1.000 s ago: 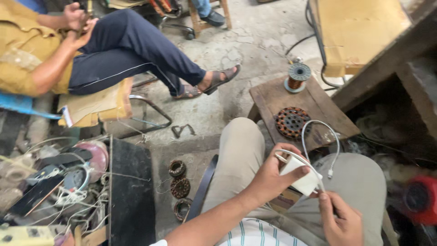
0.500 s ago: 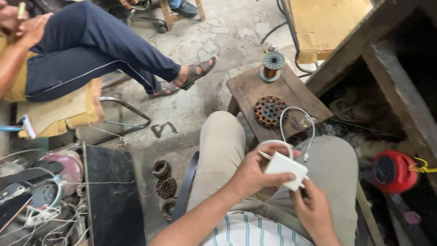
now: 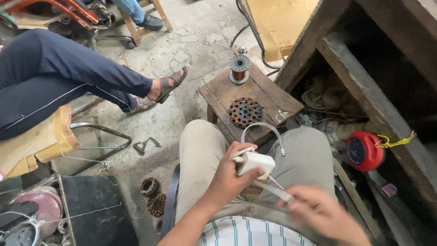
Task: The person winds copper wire around the slots of a motor stator by hand. They pull wire from a spool, thread it through slots, and wrap it around the stator core repeatedly.
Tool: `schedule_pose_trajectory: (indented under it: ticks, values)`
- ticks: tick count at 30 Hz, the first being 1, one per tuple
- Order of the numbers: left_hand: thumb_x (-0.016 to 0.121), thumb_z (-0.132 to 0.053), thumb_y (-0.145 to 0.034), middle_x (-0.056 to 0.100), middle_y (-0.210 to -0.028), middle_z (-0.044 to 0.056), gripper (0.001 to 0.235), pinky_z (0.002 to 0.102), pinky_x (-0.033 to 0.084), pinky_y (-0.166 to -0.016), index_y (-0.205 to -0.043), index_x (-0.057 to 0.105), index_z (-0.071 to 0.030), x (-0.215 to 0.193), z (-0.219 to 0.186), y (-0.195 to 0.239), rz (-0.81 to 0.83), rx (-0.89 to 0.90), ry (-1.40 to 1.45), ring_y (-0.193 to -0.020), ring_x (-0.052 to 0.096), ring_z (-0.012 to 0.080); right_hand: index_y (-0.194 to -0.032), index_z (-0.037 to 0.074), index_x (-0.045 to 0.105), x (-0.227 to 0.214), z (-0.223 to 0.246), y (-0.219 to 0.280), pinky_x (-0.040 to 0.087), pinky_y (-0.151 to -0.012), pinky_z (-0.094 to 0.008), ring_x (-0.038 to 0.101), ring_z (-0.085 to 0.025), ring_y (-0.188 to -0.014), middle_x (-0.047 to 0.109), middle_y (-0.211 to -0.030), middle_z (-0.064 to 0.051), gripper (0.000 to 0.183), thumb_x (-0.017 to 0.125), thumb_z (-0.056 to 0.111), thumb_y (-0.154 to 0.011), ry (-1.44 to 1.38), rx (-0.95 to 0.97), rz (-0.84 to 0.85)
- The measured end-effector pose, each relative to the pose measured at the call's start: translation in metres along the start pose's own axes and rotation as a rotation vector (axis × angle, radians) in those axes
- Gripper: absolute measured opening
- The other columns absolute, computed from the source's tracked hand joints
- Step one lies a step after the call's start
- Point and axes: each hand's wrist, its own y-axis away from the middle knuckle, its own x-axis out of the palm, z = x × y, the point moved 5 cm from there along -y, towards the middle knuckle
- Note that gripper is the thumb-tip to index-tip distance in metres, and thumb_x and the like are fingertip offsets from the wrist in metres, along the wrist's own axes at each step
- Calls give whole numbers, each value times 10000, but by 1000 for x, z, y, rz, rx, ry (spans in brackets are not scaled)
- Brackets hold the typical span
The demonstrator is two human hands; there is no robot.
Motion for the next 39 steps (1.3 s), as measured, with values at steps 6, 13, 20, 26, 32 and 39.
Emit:
schedule_pose_trajectory:
  ticks: [6,13,20,26,32,39]
  values:
    - [795,-188,-963,518,-1194,13,462,261,493,-956,-1312,522,-61,28,-9,9,265,-10,413,-1117,544,95,-932,26,626,-27,-15,-34,421,-667,-273,506,-117,-749,582,-842,-18,325,586,323,-1059,-79,-392,-420]
    - [788,-163,-910,621,-1056,12,432,258,526,-845,-1260,557,-59,34,-6,2,329,-119,120,-972,595,67,-961,45,570,-14,-21,-13,415,-694,-264,478,-99,-714,529,-856,8,371,631,403,-1037,-96,-618,-727]
    - [712,-179,-935,612,-1073,9,445,259,549,-813,-1295,466,-90,47,18,11,255,-269,220,-947,609,66,-999,23,625,-6,-64,-44,417,-695,-269,501,-132,-791,562,-898,-33,301,591,314,-1065,-233,-384,-692]
    - [611,-142,-1033,497,-1243,50,425,260,455,-1025,-1369,357,-85,44,31,7,228,-112,519,-1160,511,96,-1076,-7,648,44,-109,-52,518,-709,-324,612,-149,-824,672,-905,-44,236,631,62,-851,-209,-194,-458]
    - [561,-171,-1065,394,-1316,108,399,318,342,-1121,-1374,388,13,25,27,-3,-72,63,103,-1265,441,184,-1115,29,640,76,-75,-48,566,-652,-364,683,-213,-677,723,-777,-117,157,564,103,-999,55,81,-181]
    - [646,-216,-1009,504,-1168,132,449,342,454,-996,-1333,435,11,-9,-2,-12,-94,194,-382,-1098,556,212,-1132,23,661,7,5,11,537,-758,-318,676,-204,-881,693,-958,-97,163,566,131,-1055,14,-292,47]
